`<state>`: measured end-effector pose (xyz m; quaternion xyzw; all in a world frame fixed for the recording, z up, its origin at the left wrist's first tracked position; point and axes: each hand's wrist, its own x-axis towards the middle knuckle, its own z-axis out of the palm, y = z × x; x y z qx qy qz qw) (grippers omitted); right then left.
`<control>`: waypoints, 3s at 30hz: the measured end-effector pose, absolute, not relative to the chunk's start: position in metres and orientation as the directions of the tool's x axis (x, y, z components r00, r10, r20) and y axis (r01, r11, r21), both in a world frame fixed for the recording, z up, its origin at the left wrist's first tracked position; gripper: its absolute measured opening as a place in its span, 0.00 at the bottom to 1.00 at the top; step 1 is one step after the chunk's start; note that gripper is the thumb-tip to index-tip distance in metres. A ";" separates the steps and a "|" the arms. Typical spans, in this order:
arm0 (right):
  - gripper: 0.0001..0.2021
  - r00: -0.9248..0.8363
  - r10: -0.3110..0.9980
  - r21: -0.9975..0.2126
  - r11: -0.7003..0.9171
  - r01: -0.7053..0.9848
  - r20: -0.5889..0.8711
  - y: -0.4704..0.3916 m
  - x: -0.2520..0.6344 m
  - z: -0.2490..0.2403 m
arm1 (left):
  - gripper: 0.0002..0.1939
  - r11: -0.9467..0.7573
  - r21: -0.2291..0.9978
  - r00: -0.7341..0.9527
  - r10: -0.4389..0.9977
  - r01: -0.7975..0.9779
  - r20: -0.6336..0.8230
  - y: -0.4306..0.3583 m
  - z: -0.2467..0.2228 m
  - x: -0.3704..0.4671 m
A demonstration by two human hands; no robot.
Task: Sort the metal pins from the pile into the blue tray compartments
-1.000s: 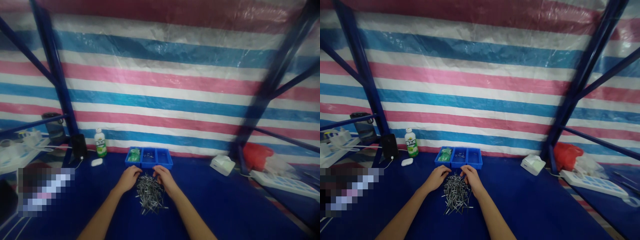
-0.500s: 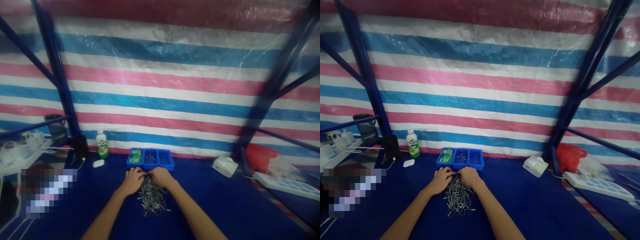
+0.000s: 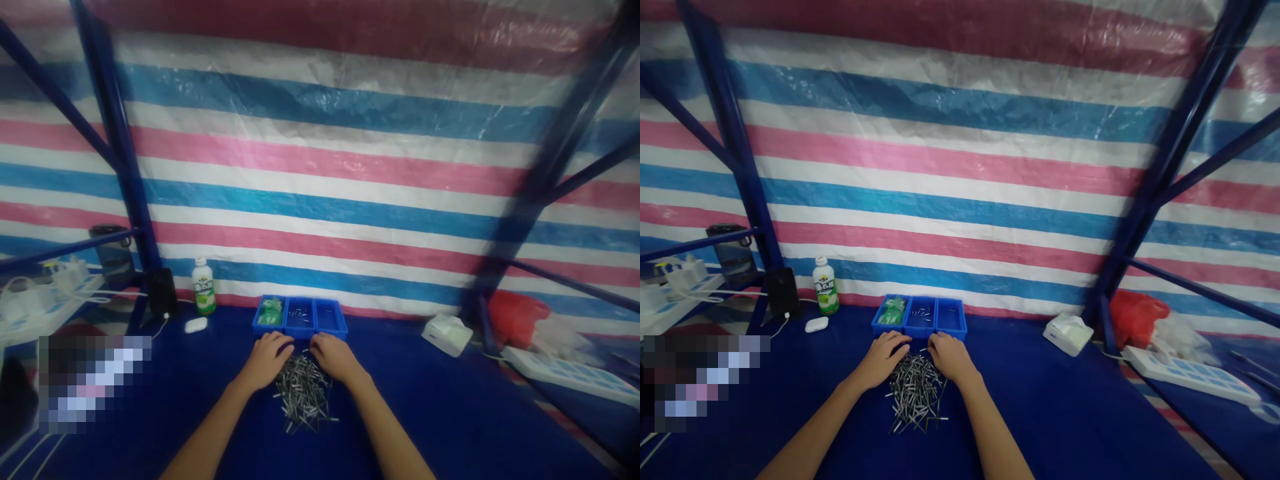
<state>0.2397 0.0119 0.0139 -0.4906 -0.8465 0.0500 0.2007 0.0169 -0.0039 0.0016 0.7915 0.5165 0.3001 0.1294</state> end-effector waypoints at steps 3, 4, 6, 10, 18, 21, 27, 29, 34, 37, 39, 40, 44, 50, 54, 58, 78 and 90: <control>0.07 -0.433 0.826 -0.344 0.549 0.762 0.360 0.004 0.237 0.013 | 0.16 -0.490 0.541 0.299 0.864 0.684 0.404 -0.003 0.005 0.019; 0.07 -0.438 0.817 -0.351 0.563 0.748 0.376 0.002 0.235 0.013 | 0.15 -0.509 0.543 0.312 0.854 0.668 0.417 -0.004 0.005 0.020; 0.08 -0.449 0.799 -0.366 0.589 0.721 0.400 -0.004 0.231 0.012 | 0.13 -0.537 0.539 0.337 0.838 0.649 0.430 -0.005 0.007 0.023; 0.08 -0.444 0.787 -0.425 0.609 0.669 0.429 -0.011 0.225 0.013 | 0.14 -0.553 0.546 0.348 0.828 0.629 0.439 -0.007 0.008 0.025; 0.15 -0.327 0.832 -0.688 0.554 0.468 0.448 -0.005 0.220 0.010 | 0.12 -0.569 0.661 0.253 0.818 0.490 0.517 -0.005 0.011 0.025; 0.19 -0.319 0.856 -0.800 0.502 0.328 0.407 -0.003 0.217 0.007 | 0.12 -0.581 0.648 0.253 0.808 0.492 0.533 -0.005 0.011 0.026; 0.22 -0.231 0.913 -0.922 0.369 0.115 0.337 -0.004 0.215 0.004 | 0.13 -0.575 0.623 0.236 0.806 0.531 0.543 -0.009 0.012 0.029; 0.22 -0.202 0.929 -0.938 0.333 0.093 0.310 -0.002 0.215 0.002 | 0.12 -0.580 0.614 0.235 0.800 0.535 0.552 -0.010 0.012 0.029; 0.22 -0.222 0.940 -0.961 0.273 0.031 0.260 0.003 0.214 0.001 | 0.10 -0.596 0.599 0.246 0.788 0.534 0.565 -0.006 0.009 0.028; 0.21 -0.220 0.934 -0.954 0.296 0.039 0.281 0.005 0.214 0.002 | 0.10 -0.598 0.590 0.253 0.786 0.543 0.564 -0.004 0.008 0.029; 0.21 -0.211 0.937 -0.956 0.291 0.031 0.279 0.005 0.215 0.004 | 0.11 -0.593 0.591 0.253 0.790 0.546 0.559 -0.005 0.009 0.029; 0.20 -0.207 0.939 -0.958 0.286 0.021 0.276 0.005 0.217 0.005 | 0.11 -0.588 0.598 0.244 0.793 0.545 0.559 -0.006 0.010 0.029; 0.16 -0.189 0.945 -0.963 0.252 -0.096 0.267 0.004 0.225 0.012 | 0.15 -0.558 0.641 0.183 0.811 0.528 0.555 -0.011 0.015 0.027; 0.13 -0.214 0.950 -0.834 0.076 -0.547 0.228 -0.001 0.234 0.019 | 0.19 -0.518 0.656 0.161 0.836 0.548 0.525 -0.009 0.014 0.025; 0.13 -0.245 0.938 -0.769 0.033 -0.639 0.245 -0.006 0.237 0.026 | 0.18 -0.530 0.639 0.191 0.831 0.558 0.523 -0.007 0.013 0.026; 0.13 -0.296 0.932 -0.773 -0.028 -0.633 0.208 -0.009 0.237 0.030 | 0.18 -0.526 0.625 0.183 0.829 0.577 0.528 -0.005 0.012 0.025; 0.09 -0.155 0.927 -0.816 0.374 0.441 0.342 0.008 0.230 -0.007 | 0.14 -0.357 0.608 0.187 0.927 0.709 0.325 0.016 -0.012 0.009; 0.11 -0.208 0.927 -0.529 0.351 0.773 0.312 0.010 0.206 -0.017 | 0.22 -0.359 0.412 0.292 0.931 0.837 0.219 0.008 -0.010 0.015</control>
